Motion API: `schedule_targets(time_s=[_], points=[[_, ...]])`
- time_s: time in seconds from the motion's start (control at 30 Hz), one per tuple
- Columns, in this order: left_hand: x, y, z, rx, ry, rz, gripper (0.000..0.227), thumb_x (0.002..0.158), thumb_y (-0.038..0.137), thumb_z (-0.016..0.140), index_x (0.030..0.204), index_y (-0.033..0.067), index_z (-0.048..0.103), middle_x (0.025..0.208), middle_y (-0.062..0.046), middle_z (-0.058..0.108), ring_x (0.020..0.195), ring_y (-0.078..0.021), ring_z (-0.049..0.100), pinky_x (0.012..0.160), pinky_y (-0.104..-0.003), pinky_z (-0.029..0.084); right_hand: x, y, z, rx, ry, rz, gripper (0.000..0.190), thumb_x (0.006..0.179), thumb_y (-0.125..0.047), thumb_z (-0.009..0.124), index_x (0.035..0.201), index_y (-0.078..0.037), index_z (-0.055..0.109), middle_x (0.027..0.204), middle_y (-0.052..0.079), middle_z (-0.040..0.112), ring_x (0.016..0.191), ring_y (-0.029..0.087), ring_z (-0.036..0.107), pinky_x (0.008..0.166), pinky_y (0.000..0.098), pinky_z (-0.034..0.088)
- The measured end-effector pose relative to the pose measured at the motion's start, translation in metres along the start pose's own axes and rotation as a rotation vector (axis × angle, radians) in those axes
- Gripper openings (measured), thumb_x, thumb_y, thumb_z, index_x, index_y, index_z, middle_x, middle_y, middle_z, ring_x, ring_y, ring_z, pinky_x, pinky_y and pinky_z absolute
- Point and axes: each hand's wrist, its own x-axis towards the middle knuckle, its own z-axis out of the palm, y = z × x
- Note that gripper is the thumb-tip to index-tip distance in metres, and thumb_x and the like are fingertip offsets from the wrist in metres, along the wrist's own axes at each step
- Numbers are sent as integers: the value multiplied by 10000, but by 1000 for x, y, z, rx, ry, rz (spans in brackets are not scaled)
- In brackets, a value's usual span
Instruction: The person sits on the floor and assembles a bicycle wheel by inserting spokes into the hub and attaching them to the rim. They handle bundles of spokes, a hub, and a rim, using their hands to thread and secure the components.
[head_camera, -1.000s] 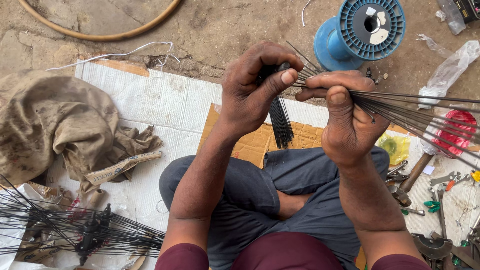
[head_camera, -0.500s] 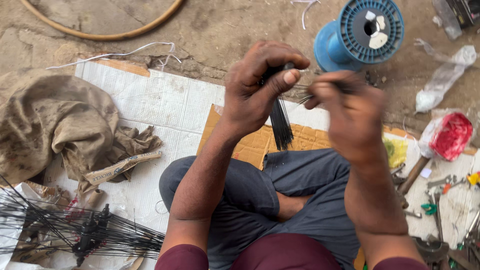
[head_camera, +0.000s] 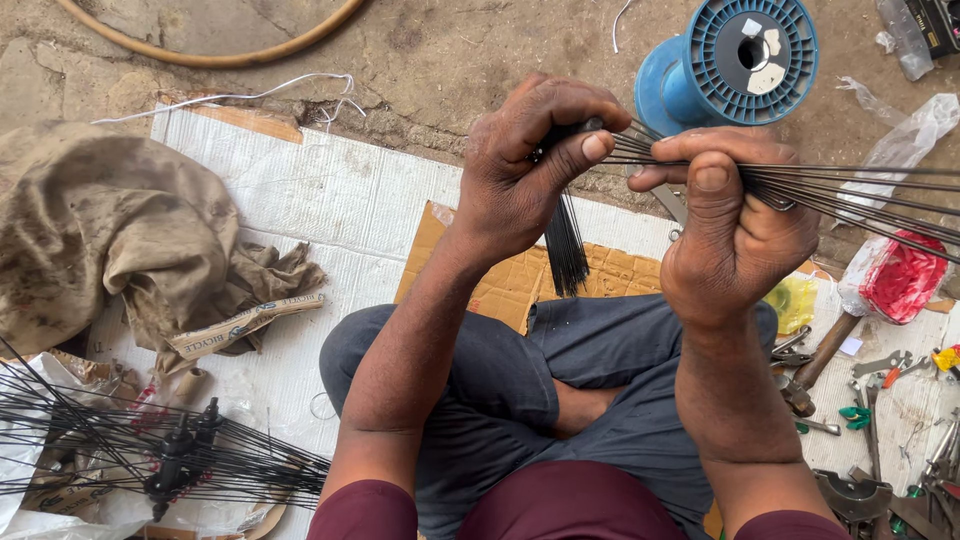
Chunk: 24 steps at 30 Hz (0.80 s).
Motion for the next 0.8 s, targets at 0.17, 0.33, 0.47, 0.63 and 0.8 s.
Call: schedule_targets(time_s=[0.17,0.33,0.47,0.63,0.8], points=[[-3,-1,-3,-43,-3,-3,170,1105,274,664,1199,135,692,1101,-6,748,1069,-104,706,922,-266,629,11,-2,-6,-258,-211,-19,191,1208,-141,581,1162,37,630,973,132,673,801,169,713,681,267,612],[-4,-3,-3,-286,56,-45,194,1147,262,619,1217,86,664,1081,-25,681,1039,-95,691,910,-258,604,2,13,-17,-478,-437,180,191,1104,-145,643,1067,39,679,898,124,710,753,171,713,653,319,571],[-9,-4,-9,-345,105,-8,154,1138,211,649,1197,74,612,1047,-28,633,963,-74,632,851,-236,564,-54,48,-11,-262,-310,611,372,1114,-316,543,1044,13,702,881,111,739,775,176,729,701,332,601],[-5,-3,-12,-250,85,24,177,1097,149,721,1177,101,571,996,-17,639,901,-61,635,784,-231,569,-168,94,24,-235,-461,888,428,1050,-406,510,1033,-26,706,848,107,755,778,196,775,723,338,617],[-5,-2,-8,-283,-7,54,151,1077,138,745,1116,93,606,980,-47,676,868,-68,673,741,-228,589,-244,132,39,-164,-405,739,240,1024,-167,570,1077,49,660,922,171,713,765,215,761,672,331,612]])
